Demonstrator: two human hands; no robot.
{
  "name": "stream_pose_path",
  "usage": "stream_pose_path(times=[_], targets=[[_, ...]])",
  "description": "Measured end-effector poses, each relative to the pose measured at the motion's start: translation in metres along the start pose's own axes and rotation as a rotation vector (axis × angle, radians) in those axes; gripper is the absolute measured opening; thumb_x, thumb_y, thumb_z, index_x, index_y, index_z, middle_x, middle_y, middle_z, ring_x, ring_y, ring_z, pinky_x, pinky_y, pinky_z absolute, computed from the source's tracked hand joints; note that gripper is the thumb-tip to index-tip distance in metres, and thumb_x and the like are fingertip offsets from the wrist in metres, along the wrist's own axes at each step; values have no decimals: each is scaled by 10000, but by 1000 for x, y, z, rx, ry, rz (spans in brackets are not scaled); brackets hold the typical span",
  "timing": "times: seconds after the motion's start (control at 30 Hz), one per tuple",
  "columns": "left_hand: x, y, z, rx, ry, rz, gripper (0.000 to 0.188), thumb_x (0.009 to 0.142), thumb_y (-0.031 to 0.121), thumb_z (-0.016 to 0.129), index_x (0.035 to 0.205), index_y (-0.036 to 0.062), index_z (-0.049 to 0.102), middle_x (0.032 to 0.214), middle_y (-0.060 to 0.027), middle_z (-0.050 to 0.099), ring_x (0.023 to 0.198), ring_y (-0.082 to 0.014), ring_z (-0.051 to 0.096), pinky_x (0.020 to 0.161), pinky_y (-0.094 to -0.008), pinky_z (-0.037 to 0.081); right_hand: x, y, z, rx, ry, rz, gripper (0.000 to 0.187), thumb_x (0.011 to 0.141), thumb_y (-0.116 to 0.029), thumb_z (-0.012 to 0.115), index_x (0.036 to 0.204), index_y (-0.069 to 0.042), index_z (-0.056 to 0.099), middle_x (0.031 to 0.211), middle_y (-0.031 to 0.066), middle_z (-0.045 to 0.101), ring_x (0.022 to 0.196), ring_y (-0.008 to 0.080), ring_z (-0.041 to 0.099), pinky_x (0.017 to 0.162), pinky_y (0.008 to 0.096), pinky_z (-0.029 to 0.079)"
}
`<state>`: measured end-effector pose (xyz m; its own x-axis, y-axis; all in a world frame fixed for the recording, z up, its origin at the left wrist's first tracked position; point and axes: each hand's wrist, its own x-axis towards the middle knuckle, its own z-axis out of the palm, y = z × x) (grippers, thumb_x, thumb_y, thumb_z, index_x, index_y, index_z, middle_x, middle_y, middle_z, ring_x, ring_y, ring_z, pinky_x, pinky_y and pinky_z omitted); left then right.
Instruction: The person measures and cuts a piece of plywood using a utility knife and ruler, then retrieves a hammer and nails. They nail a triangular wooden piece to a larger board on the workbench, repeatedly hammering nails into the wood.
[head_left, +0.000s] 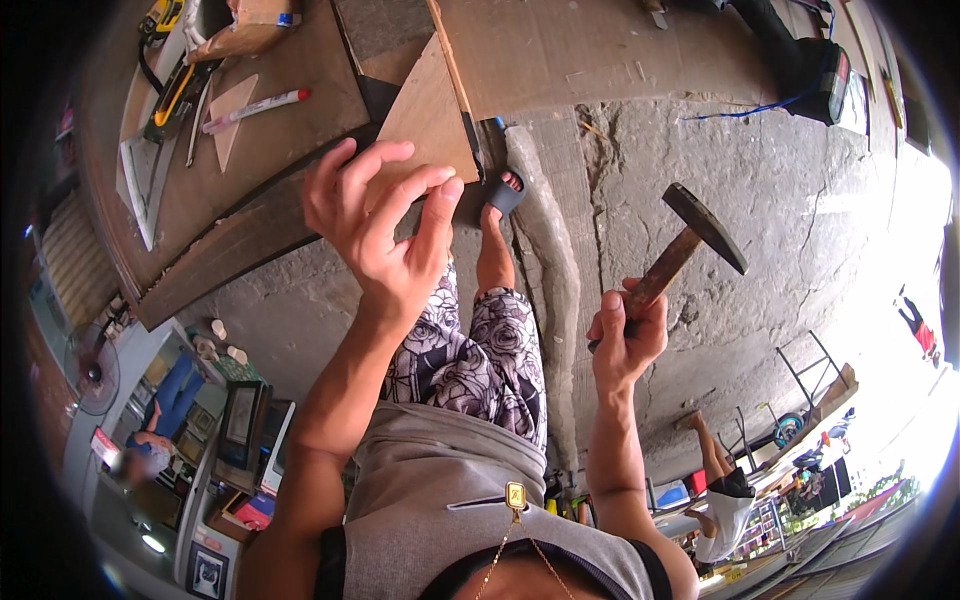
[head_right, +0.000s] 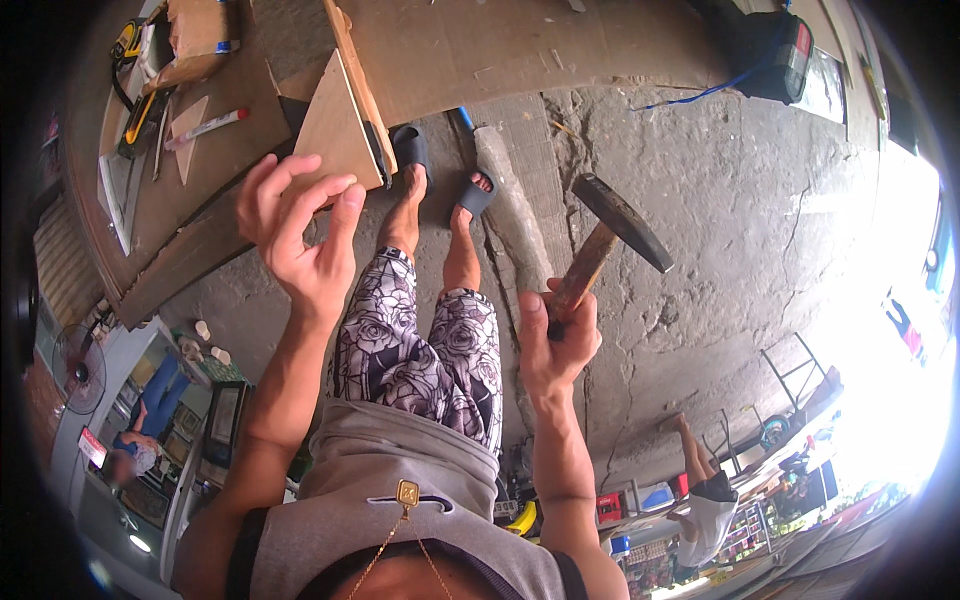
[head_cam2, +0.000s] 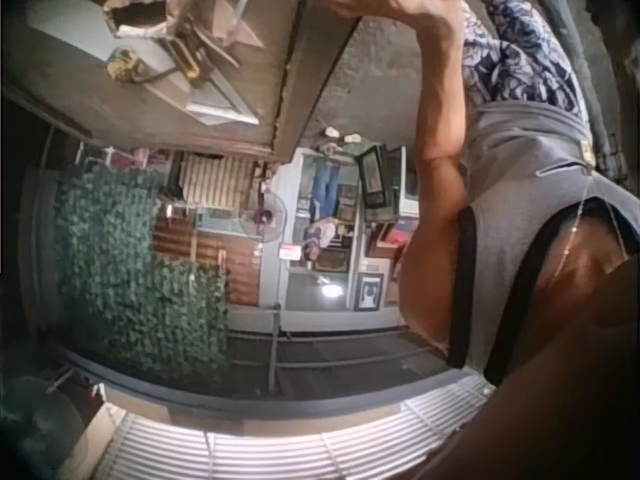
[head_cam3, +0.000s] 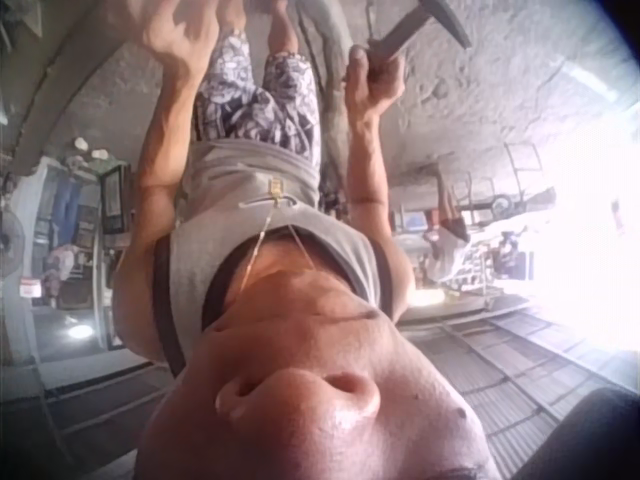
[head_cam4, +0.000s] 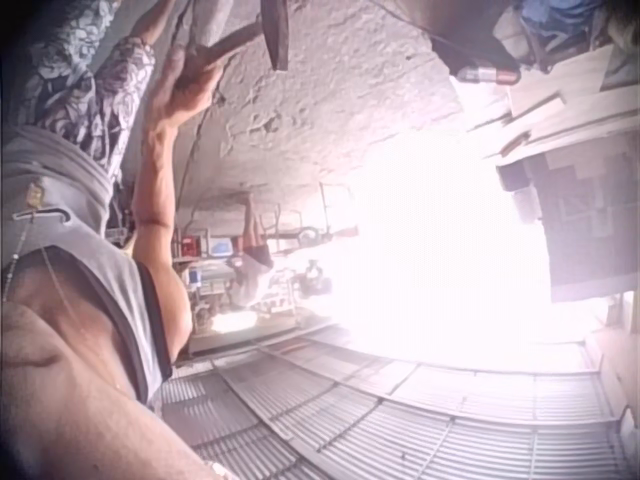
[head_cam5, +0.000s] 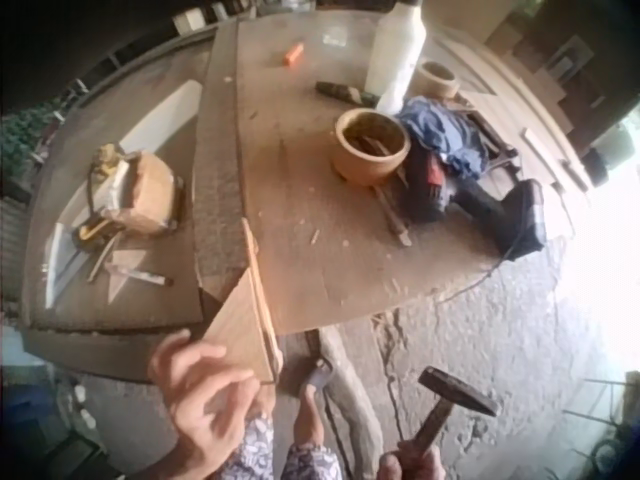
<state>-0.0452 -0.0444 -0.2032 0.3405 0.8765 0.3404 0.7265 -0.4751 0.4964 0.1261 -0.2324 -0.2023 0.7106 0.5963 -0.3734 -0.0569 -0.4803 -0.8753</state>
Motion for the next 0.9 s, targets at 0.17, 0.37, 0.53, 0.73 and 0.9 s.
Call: stream_pose_path(times=[0.17, 0.37, 0.53, 0.73, 0.9], targets=[[-4, -8, 3, -65, 47, -110, 128, 770, 228, 809, 875, 191, 746, 1012, 34, 611, 1082, -246, 502, 954, -427, 348, -2, -2, 0, -5, 10, 7, 298, 903, -193, 731, 1052, 11, 573, 697, 17, 634, 517, 53, 532, 484, 204, 406], [14, -4, 1, -80, 69, -84, 124, 755, 240, 823, 865, 216, 772, 999, 44, 582, 1040, -217, 503, 913, -393, 356, -1, -1, -1, 16, 10, -2, 287, 908, -183, 726, 1052, 13, 573, 697, 21, 633, 519, 51, 530, 483, 206, 411], [22, -3, 13, -11, 62, -69, 95, 781, 277, 800, 865, 244, 771, 1015, 58, 583, 1052, -217, 500, 908, -410, 323, -1, -1, 1, 23, 9, 6, 275, 909, -168, 720, 1049, 17, 573, 701, 24, 635, 522, 49, 528, 484, 205, 410], [18, -7, 17, -24, 64, -74, 90, 817, 274, 772, 887, 221, 753, 999, 75, 612, 1051, -218, 512, 903, -397, 319, 0, -3, 1, 24, 6, -15, 262, 906, -147, 716, 1052, 21, 578, 707, 26, 637, 524, 47, 522, 486, 204, 406], [20, -8, 19, -1, 58, -47, 80, 836, 271, 756, 886, 209, 745, 997, 72, 626, 1026, -215, 533, 895, -400, 326, 2, -13, 4, 9, 1, -32, 268, 901, -142, 717, 1052, 31, 580, 687, 20, 635, 546, 50, 539, 510, 199, 421]])
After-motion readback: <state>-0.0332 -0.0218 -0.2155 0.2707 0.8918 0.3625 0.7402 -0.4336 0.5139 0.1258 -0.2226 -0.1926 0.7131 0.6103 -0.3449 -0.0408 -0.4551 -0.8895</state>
